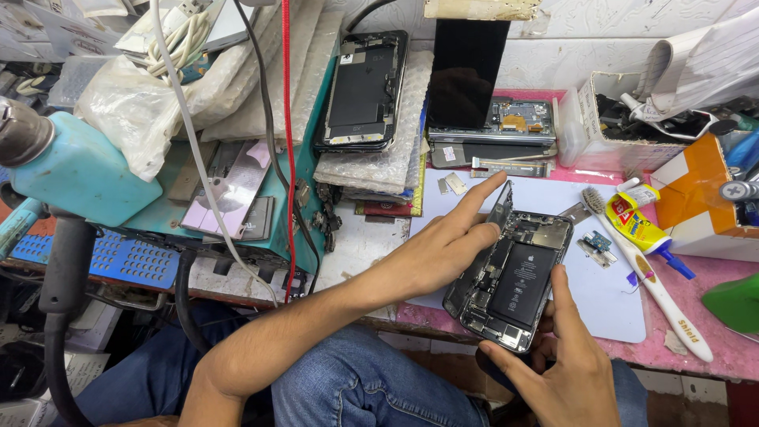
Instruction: The person handles a small circuit board, then picks up a smartphone, opens its back cover, and inspects the internal components. The person closes the phone and tests the screen by swiping and tapping.
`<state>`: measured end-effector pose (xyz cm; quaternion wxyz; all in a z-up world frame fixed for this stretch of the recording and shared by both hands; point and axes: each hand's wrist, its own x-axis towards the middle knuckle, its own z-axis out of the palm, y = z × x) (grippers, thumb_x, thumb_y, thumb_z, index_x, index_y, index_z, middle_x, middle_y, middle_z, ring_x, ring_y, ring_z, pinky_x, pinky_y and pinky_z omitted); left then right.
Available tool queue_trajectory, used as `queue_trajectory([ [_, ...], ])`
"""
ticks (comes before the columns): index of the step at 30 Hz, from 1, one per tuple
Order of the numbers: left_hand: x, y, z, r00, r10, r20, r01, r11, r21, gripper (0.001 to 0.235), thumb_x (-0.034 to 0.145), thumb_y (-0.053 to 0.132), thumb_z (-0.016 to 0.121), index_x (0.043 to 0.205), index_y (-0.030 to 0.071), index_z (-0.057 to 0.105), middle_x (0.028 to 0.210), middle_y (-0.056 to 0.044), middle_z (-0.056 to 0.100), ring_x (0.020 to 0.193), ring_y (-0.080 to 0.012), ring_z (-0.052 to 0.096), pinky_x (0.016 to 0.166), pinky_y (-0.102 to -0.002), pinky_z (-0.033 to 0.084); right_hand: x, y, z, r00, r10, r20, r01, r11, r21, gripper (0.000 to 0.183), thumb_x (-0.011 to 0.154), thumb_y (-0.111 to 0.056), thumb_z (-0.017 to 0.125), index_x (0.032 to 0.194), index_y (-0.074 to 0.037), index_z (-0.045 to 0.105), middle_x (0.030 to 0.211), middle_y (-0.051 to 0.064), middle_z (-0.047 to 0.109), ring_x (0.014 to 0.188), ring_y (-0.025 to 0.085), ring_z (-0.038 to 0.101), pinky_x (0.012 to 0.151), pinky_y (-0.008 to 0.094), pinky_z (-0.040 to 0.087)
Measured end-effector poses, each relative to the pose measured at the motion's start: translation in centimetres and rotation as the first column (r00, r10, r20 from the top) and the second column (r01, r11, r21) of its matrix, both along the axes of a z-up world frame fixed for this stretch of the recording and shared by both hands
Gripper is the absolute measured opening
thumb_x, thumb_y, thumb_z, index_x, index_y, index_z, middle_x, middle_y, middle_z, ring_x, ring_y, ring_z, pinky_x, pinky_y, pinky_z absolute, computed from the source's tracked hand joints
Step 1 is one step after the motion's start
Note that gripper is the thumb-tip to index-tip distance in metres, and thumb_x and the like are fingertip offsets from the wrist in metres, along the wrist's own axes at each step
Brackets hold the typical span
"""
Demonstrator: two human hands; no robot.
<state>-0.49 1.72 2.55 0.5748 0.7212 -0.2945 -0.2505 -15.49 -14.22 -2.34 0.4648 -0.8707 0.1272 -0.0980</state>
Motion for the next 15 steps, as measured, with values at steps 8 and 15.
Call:
queue_trajectory([
  [8, 0.7, 0.4, -0.6, 0.993, 0.021, 0.115, -0.017, 0.999, -0.038, 0.07, 0.1, 0.023, 0.043, 0.165, 0.011, 0.019, 0.156, -0.032, 0.045, 0.144, -0.0395, 0.048, 0.119, -0.043, 0.034, -0.4, -0.2, 0.2, 0.999, 0.001, 0.053, -0.002, 1.0, 0.013, 0.113, 0.062, -0.01, 0.086, 0.158, -0.002, 0.027, 0.108, 0.014, 0.074, 0.084, 0.019, 0.077, 0.062, 0.029, 0.059],
  [15, 0.6, 0.4, -1.6, 0.975, 0.044, 0.218, -0.064, 0.995, 0.082, 0.065, 0.099, 0.023, 0.047, 0.159, 0.007, 0.028, 0.15, -0.032, 0.049, 0.143, -0.0412, 0.047, 0.118, -0.043, 0.035, -0.8, -0.6, 0.8, 0.993, 0.014, 0.114, -0.005, 0.997, -0.081, 0.103, 0.064, -0.008, 0.086, 0.155, -0.001, 0.037, 0.111, 0.016, 0.07, 0.082, 0.019, 0.076, 0.059, 0.03, 0.06],
])
